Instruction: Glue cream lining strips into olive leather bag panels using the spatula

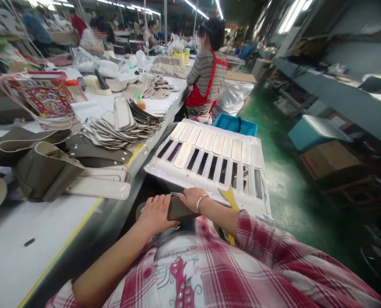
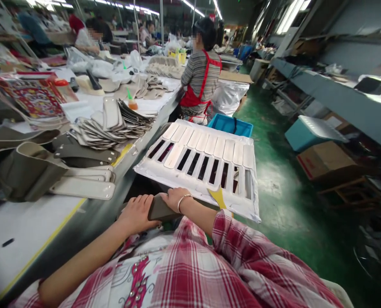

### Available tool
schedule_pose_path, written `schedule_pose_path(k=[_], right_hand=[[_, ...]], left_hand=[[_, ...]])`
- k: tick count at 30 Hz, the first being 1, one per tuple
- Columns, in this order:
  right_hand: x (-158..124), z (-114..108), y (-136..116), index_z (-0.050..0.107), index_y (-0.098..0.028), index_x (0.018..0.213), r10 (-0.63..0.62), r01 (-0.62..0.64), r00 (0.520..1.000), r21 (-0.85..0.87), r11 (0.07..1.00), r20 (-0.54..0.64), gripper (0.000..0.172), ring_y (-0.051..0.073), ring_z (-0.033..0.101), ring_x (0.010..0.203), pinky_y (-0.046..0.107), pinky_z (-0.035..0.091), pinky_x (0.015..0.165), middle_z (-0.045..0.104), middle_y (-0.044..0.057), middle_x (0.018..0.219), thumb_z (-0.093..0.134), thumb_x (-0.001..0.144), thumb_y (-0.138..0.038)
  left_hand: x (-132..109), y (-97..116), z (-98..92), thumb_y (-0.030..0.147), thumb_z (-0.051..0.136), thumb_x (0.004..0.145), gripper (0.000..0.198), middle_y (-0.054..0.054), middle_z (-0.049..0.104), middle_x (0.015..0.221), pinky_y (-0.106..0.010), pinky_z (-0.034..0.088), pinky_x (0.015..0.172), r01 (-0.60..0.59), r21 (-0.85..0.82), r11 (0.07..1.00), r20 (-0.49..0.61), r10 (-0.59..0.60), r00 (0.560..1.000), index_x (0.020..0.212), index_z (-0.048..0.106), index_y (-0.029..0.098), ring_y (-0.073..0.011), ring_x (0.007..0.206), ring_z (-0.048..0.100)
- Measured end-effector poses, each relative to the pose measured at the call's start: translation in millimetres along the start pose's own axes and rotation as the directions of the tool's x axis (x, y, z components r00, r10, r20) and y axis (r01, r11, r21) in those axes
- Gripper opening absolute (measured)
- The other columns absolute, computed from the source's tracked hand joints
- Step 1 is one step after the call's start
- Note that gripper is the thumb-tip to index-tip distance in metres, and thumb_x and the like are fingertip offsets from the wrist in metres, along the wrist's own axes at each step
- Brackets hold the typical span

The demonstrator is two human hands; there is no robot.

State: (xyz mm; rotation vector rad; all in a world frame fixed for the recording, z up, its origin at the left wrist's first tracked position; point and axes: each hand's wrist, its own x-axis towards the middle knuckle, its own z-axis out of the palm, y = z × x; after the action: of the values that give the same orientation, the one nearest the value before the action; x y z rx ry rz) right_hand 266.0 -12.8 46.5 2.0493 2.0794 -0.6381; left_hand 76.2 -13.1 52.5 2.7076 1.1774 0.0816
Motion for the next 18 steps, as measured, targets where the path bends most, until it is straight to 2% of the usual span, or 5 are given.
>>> schedule_pose_path(k=[3, 8, 11, 14, 18], right_hand=[[-7.3, -3.1, -0.9, 0.06, -0.013, 0.102, 0.015, -0.015, 1.0, 0.031, 0.999, -0.004, 0.074, 0.03, 0.054, 0.1, 0.043, 0.038, 0.082, 0.06, 0.018, 0.104, 0.009, 0.084, -0.064], [-22.4, -27.8, -6.7, 0.059, -0.014, 0.107, -0.003, 0.009, 0.987, 0.033, 0.999, -0.162, 0.063, 0.028, 0.056, 0.099, 0.042, 0.041, 0.081, 0.061, 0.015, 0.105, 0.022, 0.086, -0.06], [-30.8, -38.2, -14.8, 0.047, -0.016, 0.124, -0.043, 0.064, 0.922, 0.042, 0.997, -0.386, 0.055, 0.024, 0.049, 0.11, 0.041, 0.034, 0.093, 0.054, 0.013, 0.119, 0.027, 0.088, -0.053], [-32.5, -25.3, -27.9, 0.04, -0.017, 0.129, -0.111, 0.166, 0.816, 0.046, 0.985, -0.568, 0.054, 0.023, 0.04, 0.119, 0.043, 0.023, 0.102, 0.048, 0.012, 0.127, 0.03, 0.089, -0.051], [-23.4, 3.5, -37.0, 0.044, -0.014, 0.128, -0.123, 0.183, 0.852, 0.069, 0.981, -0.509, 0.062, 0.029, 0.044, 0.115, 0.05, 0.026, 0.1, 0.051, 0.015, 0.123, 0.034, 0.084, -0.057]], left_hand=[[-3.7, 6.2, -1.8, 0.065, 0.052, 0.066, 0.081, -0.018, 0.051, 0.112, -0.045, 0.029, 0.089, 0.006, 0.025, 1.0, -0.014, -0.005, 1.0, 0.123, 0.041, 0.008, -0.0333, 0.102, 0.045], [0.7, 1.7, -7.7, 0.067, 0.042, 0.072, 0.08, -0.016, 0.046, 0.128, -0.045, 0.023, 0.099, -0.043, -0.014, 0.999, 0.052, 0.044, 0.998, 0.131, 0.038, 0.013, -0.0308, 0.116, 0.04], [9.1, -9.3, -12.8, 0.052, 0.024, 0.087, 0.056, -0.011, 0.049, 0.127, -0.043, 0.025, 0.101, -0.015, -0.026, 1.0, -0.086, 0.013, 0.996, 0.13, 0.039, 0.017, -0.0243, 0.117, 0.043], [14.3, -15.0, -7.6, 0.036, 0.025, 0.09, 0.045, -0.011, 0.052, 0.124, -0.046, 0.025, 0.1, 0.099, 0.059, 0.993, -0.269, -0.08, 0.96, 0.126, 0.045, 0.017, -0.0247, 0.116, 0.044], [12.5, -11.8, 2.5, 0.027, 0.03, 0.089, 0.04, -0.012, 0.057, 0.116, -0.047, 0.028, 0.098, 0.132, 0.117, 0.984, -0.231, -0.102, 0.968, 0.119, 0.052, 0.014, -0.0253, 0.109, 0.049]])
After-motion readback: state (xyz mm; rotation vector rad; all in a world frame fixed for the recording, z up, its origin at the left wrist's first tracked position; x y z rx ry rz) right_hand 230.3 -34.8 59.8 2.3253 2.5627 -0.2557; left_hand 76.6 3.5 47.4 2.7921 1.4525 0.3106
